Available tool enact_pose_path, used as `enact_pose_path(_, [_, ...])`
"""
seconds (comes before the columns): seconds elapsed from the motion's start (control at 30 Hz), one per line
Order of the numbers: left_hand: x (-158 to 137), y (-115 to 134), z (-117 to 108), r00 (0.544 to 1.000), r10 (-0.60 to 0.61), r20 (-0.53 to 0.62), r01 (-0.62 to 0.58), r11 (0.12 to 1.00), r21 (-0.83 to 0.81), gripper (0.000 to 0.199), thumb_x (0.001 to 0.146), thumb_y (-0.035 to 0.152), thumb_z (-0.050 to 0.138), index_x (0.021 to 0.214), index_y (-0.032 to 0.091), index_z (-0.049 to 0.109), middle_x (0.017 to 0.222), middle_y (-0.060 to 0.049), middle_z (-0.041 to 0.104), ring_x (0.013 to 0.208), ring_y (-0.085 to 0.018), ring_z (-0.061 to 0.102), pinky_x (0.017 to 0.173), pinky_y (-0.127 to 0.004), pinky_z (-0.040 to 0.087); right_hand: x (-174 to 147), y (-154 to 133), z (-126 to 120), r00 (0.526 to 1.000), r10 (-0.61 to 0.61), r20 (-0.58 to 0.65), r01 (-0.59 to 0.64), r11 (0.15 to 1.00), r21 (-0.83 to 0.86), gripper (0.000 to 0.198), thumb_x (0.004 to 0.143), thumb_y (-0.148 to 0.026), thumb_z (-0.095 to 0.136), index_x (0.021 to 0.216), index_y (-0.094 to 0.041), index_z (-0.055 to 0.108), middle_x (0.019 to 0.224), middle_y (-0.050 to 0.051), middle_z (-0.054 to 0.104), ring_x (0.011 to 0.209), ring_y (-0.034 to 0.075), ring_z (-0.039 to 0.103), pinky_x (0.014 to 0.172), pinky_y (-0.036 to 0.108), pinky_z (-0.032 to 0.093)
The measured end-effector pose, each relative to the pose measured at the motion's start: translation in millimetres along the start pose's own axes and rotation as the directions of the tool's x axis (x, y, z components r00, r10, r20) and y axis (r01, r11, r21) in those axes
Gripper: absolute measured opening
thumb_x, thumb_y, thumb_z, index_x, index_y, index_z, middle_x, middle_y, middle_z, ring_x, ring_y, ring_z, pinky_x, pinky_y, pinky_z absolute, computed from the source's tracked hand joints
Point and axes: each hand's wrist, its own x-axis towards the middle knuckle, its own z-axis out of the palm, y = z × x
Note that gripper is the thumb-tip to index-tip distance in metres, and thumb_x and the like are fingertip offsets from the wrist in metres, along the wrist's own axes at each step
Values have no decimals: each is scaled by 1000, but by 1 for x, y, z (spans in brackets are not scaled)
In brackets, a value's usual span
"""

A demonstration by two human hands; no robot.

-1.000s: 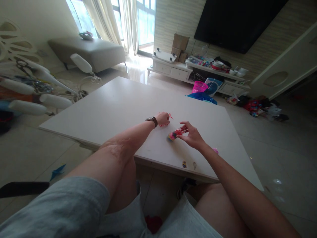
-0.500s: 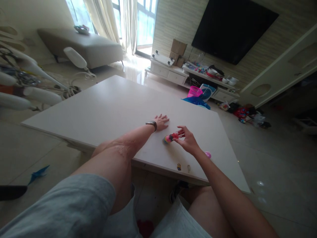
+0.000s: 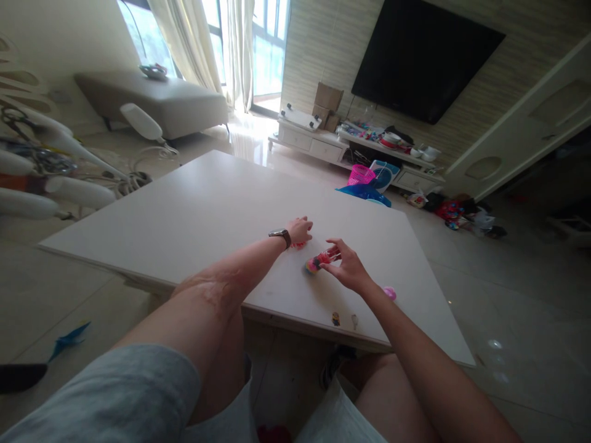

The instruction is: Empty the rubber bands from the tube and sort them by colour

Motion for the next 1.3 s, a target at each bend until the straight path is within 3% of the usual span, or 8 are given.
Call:
enact_pose_path(0.17, [-1, -1, 13, 999, 42, 31, -43, 999, 31, 48, 86, 40, 56, 131, 24, 62, 152, -11, 52, 140, -31, 43, 115, -50, 35, -2, -1, 1, 1000, -14, 5, 14, 1000, -13, 55, 78, -26, 79, 127, -26, 55, 101, 5, 67, 90, 20, 68, 82, 39, 60])
enact_pose_path(0.33, [2, -7, 7, 999, -3, 34, 3, 1000, 19, 38, 83, 36, 58, 116, 22, 69, 137, -12, 63, 129, -29, 53, 110, -46, 39, -2, 1, 2, 1000, -5, 4, 5, 1000, 5, 55, 78, -25, 79, 127, -26, 55, 100, 4, 67, 91, 20, 67, 83, 39, 60])
enact_pose_path(0.53, [5, -6, 11, 997, -44, 57, 46, 998, -38, 62, 86, 43, 55, 145, 27, 51, 170, -10, 27, 154, -32, 25, 120, -54, 26, -3, -2, 2, 1000, 14, -1, -14, 1000, 20, 55, 77, -24, 80, 126, -27, 55, 100, 4, 66, 91, 20, 67, 81, 39, 60])
enact_pose_path(0.73, [14, -6, 9, 996, -6, 92, 9, 1000, -26, 63, 84, 43, 57, 145, 30, 52, 169, -6, 31, 151, -34, 29, 117, -58, 28, 3, -3, 7, 999, 1, 37, -2, 1000, 18, 56, 79, -22, 78, 128, -27, 53, 102, 4, 65, 92, 20, 66, 81, 38, 60])
enact_pose_path(0.97, [22, -1, -5, 991, 39, 130, -44, 999, 33, 37, 80, 38, 63, 113, 25, 72, 147, -9, 59, 134, -31, 50, 110, -47, 41, 8, -7, 5, 995, -45, 88, 45, 999, 0, 57, 79, -20, 76, 131, -28, 53, 102, 3, 65, 92, 20, 66, 83, 38, 57])
enact_pose_path(1.07, [-1, -9, -17, 980, 74, 185, -62, 996, -67, 22, 74, 33, 66, 92, 25, 76, 114, -7, 76, 106, -25, 66, 93, -33, 49, 10, -6, 3, 990, -64, 124, 65, 998, -3, 58, 78, -18, 76, 131, -28, 53, 103, 4, 65, 91, 19, 66, 84, 37, 56])
enact_pose_path(1.17, [-30, -18, -31, 958, 135, 254, -109, 988, -111, 17, 75, 30, 61, 80, 22, 76, 82, -5, 75, 76, -20, 67, 74, -28, 49, 12, -3, 0, 982, -91, 164, 89, 996, 14, 60, 78, -18, 77, 132, -27, 53, 102, 3, 65, 89, 18, 65, 84, 36, 56])
enact_pose_path(1.3, [-48, -21, -45, 979, 105, 175, -97, 994, -53, 23, 77, 28, 58, 85, 18, 76, 90, -8, 75, 83, -21, 67, 77, -30, 51, 16, 3, -6, 980, -69, 186, 62, 997, 42, 61, 76, -19, 80, 131, -24, 54, 99, 3, 64, 87, 18, 66, 82, 36, 57])
